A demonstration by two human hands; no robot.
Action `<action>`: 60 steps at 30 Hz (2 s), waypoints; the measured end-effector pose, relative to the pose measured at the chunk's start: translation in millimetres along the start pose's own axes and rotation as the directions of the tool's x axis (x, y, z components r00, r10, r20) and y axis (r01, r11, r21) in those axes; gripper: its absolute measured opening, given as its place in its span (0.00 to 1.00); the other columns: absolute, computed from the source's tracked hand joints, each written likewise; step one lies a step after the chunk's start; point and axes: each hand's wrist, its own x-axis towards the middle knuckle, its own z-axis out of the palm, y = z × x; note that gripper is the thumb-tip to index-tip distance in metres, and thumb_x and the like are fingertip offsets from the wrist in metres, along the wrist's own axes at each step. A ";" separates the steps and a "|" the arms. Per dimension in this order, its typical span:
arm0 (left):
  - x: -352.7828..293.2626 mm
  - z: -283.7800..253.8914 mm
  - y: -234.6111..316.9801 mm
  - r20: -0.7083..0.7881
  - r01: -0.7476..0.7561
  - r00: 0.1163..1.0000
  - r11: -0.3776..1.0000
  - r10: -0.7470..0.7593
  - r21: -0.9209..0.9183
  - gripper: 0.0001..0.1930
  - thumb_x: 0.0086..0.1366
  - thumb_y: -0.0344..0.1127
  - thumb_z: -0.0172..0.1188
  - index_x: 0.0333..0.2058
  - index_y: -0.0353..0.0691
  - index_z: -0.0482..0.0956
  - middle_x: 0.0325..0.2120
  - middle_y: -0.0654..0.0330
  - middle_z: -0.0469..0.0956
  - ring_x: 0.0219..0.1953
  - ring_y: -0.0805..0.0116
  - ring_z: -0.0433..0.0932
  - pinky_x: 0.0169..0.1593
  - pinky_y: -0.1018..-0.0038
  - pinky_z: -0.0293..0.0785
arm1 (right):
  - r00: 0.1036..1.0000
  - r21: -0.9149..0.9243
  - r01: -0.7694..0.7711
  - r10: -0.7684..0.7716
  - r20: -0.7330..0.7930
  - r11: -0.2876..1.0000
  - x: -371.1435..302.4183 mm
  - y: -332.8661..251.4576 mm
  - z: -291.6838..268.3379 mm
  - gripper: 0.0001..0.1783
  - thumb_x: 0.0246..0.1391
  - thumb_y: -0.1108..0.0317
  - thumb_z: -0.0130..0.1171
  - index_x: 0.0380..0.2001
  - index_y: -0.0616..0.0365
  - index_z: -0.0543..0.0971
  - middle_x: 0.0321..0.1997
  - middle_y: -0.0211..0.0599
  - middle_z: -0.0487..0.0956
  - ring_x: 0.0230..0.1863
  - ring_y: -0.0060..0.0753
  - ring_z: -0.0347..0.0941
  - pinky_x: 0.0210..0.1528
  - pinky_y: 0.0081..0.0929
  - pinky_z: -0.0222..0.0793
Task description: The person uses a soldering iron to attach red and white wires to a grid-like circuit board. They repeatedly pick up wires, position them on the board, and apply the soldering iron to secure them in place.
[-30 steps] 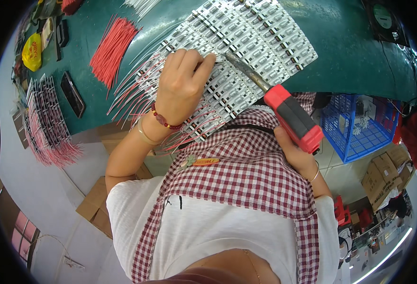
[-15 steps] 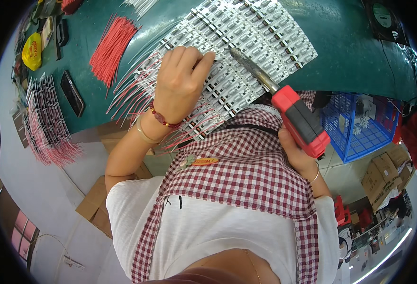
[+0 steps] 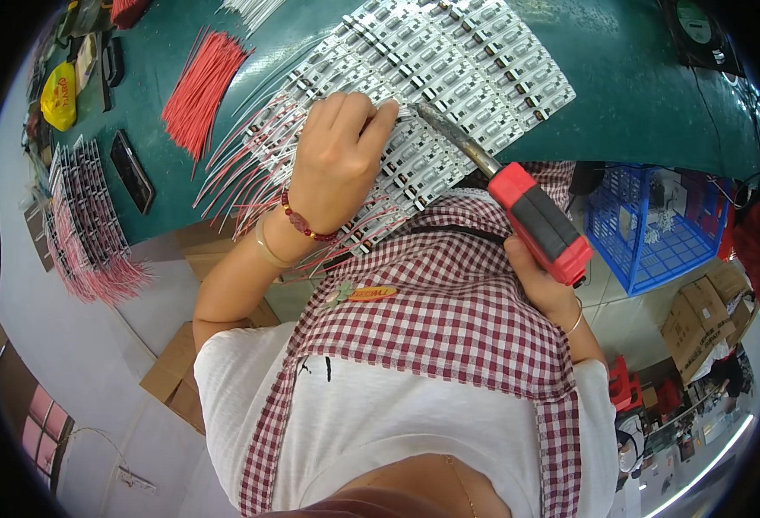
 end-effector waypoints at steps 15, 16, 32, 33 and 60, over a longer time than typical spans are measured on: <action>-0.7 -9.5 7.0 -0.025 -0.035 0.999 0.999 0.035 0.002 0.14 0.48 0.25 0.56 0.37 0.33 0.78 0.25 0.60 0.67 0.29 0.63 0.68 0.34 0.70 0.64 | 0.998 0.113 -0.018 0.024 -0.052 0.993 -8.0 2.3 -7.1 0.12 0.53 0.70 0.62 0.40 0.62 0.77 0.36 0.31 0.77 0.37 0.24 0.72 0.41 0.24 0.68; -1.6 -7.2 7.9 -0.025 -0.028 0.999 1.000 0.028 -0.007 0.14 0.48 0.25 0.56 0.37 0.33 0.78 0.25 0.60 0.67 0.29 0.63 0.68 0.34 0.70 0.63 | 0.999 0.090 -0.004 0.007 -0.034 0.996 -8.7 6.0 -8.0 0.12 0.53 0.70 0.62 0.40 0.62 0.77 0.36 0.31 0.78 0.38 0.25 0.72 0.41 0.24 0.68; -2.3 0.2 13.0 0.035 0.019 0.999 1.000 -0.018 -0.006 0.13 0.49 0.25 0.56 0.36 0.33 0.78 0.25 0.60 0.67 0.29 0.64 0.67 0.33 0.70 0.63 | 1.000 0.047 0.020 -0.021 0.018 0.999 -16.5 20.4 -13.9 0.12 0.53 0.70 0.61 0.41 0.62 0.77 0.38 0.34 0.78 0.39 0.27 0.74 0.43 0.26 0.69; -2.5 -0.1 13.0 0.040 0.020 0.999 1.000 -0.020 -0.004 0.13 0.49 0.25 0.56 0.36 0.33 0.78 0.25 0.60 0.67 0.29 0.64 0.67 0.34 0.70 0.63 | 0.999 0.077 0.020 -0.022 0.024 0.997 -17.0 22.5 -14.1 0.12 0.54 0.71 0.61 0.41 0.62 0.77 0.38 0.34 0.78 0.39 0.27 0.74 0.44 0.26 0.69; -2.1 -1.3 24.7 0.080 0.020 0.997 1.000 -0.020 -0.006 0.13 0.49 0.25 0.57 0.36 0.33 0.77 0.25 0.60 0.67 0.29 0.64 0.68 0.33 0.70 0.64 | 0.999 -0.012 0.026 -0.027 -0.019 1.000 -25.1 13.5 -15.0 0.11 0.51 0.72 0.62 0.39 0.64 0.79 0.34 0.36 0.79 0.34 0.27 0.75 0.39 0.24 0.70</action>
